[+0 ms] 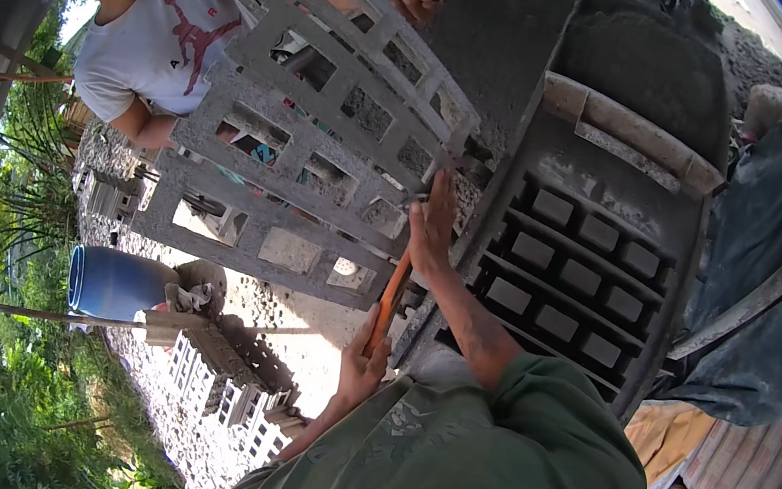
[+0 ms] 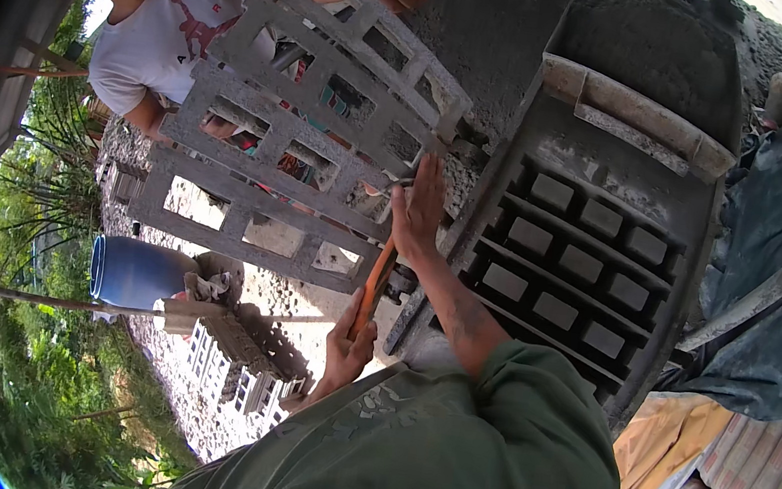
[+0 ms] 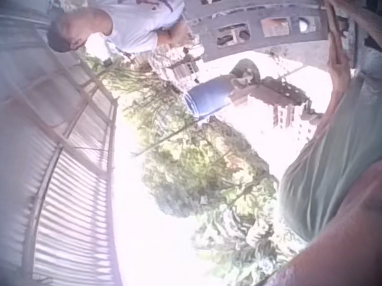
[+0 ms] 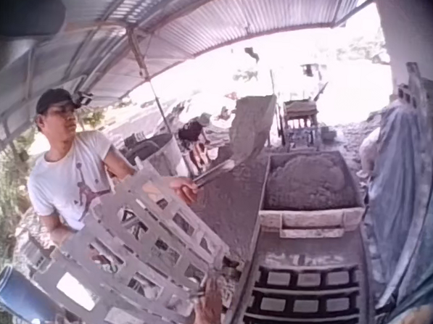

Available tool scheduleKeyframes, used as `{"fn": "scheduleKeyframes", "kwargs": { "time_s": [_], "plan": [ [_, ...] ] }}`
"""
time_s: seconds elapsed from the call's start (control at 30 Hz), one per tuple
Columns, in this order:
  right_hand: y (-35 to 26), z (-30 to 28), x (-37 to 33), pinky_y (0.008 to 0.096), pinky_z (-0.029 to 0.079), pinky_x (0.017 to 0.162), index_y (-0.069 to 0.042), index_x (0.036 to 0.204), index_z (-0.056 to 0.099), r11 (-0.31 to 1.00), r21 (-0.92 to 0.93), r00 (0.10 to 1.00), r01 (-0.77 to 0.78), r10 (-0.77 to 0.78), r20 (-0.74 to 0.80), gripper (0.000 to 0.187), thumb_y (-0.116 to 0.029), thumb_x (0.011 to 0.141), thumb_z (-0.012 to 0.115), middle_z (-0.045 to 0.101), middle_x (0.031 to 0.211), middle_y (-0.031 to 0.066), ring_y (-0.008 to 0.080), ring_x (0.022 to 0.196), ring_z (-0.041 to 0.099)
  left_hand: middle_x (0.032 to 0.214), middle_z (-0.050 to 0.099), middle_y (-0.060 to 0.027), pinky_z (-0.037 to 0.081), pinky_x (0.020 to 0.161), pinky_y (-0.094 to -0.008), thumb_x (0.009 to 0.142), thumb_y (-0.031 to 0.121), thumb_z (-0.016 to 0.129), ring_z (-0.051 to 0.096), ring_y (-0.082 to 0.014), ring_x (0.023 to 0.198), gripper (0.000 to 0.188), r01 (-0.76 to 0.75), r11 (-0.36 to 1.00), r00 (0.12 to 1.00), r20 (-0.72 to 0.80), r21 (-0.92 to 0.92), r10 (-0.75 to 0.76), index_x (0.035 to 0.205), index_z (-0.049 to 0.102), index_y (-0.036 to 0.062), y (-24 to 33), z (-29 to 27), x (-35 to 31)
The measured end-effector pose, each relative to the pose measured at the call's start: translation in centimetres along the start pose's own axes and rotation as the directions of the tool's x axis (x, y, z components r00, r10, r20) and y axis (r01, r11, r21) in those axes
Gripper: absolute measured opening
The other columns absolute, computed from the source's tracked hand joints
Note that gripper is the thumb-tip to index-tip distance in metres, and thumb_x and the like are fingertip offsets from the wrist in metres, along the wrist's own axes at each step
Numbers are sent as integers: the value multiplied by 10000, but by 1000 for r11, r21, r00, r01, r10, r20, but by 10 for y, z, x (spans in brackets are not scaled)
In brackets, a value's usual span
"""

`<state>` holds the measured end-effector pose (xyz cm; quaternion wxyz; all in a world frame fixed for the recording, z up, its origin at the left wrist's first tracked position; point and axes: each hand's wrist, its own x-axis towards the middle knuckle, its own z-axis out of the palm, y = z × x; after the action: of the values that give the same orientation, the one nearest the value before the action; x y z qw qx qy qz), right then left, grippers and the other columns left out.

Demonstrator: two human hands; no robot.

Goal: The person levels wet concrete in a brick mold with a scraper, picks up a hammer, and repeatedly taps the metal mold frame with the hammer.

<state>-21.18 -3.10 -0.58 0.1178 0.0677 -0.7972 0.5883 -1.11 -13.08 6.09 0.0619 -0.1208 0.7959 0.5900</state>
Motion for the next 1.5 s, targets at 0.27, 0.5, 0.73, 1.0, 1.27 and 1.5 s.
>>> {"fn": "scheduleKeyframes", "kwargs": {
  "time_s": [0.27,0.5,0.73,1.0,1.27,1.5],
  "plan": [
    [-4,-9,40,424,-14,1111,-108,1430,-26,998,6,990,60,-60,126,697,-536,923,183,-36,1490,105,227,1378,-54,875,607,-139,435,624,-241,866,72,498,535,-127,681,536,-361,892,915,-82,274,395,1373,322,58,-12,28,-6],
    [-57,10,-34,481,-3,1092,-53,1422,76,962,108,968,249,-252,13,675,-505,930,175,76,1475,160,300,1374,25,660,469,35,316,488,-186,882,77,494,372,-29,544,500,-148,983,982,-98,110,159,1348,335,-13,-8,-21,-49],
    [-127,30,-154,551,13,1062,30,1359,258,771,237,739,591,-635,225,660,-413,891,402,246,1420,226,337,1352,171,824,581,-35,398,639,-227,864,187,560,479,-77,712,532,88,989,938,-325,-117,-122,1296,381,-69,-17,-64,-155],
    [-140,34,-93,566,-34,1045,-27,1354,328,734,149,737,663,-675,46,641,-436,865,402,262,1410,245,352,1357,145,811,571,-18,379,553,-184,869,146,557,451,-42,610,497,-20,978,964,-264,-207,-37,1300,400,-44,38,-80,-103],
    [-156,31,-84,557,-59,1038,-49,1386,264,787,121,775,605,-617,139,678,-492,883,370,164,1446,236,355,1369,34,801,608,-40,414,594,-207,852,68,550,491,-67,636,457,-12,996,967,-254,-93,-13,1281,430,-34,43,-92,-102],
    [-144,32,-66,557,-86,1035,-89,1411,215,810,103,808,577,-585,74,674,-439,873,422,94,1469,206,351,1371,-4,935,626,-81,433,667,-221,847,56,558,521,-77,738,441,-47,996,958,-285,-70,26,1269,456,-24,44,-82,-78]
  ]
}}
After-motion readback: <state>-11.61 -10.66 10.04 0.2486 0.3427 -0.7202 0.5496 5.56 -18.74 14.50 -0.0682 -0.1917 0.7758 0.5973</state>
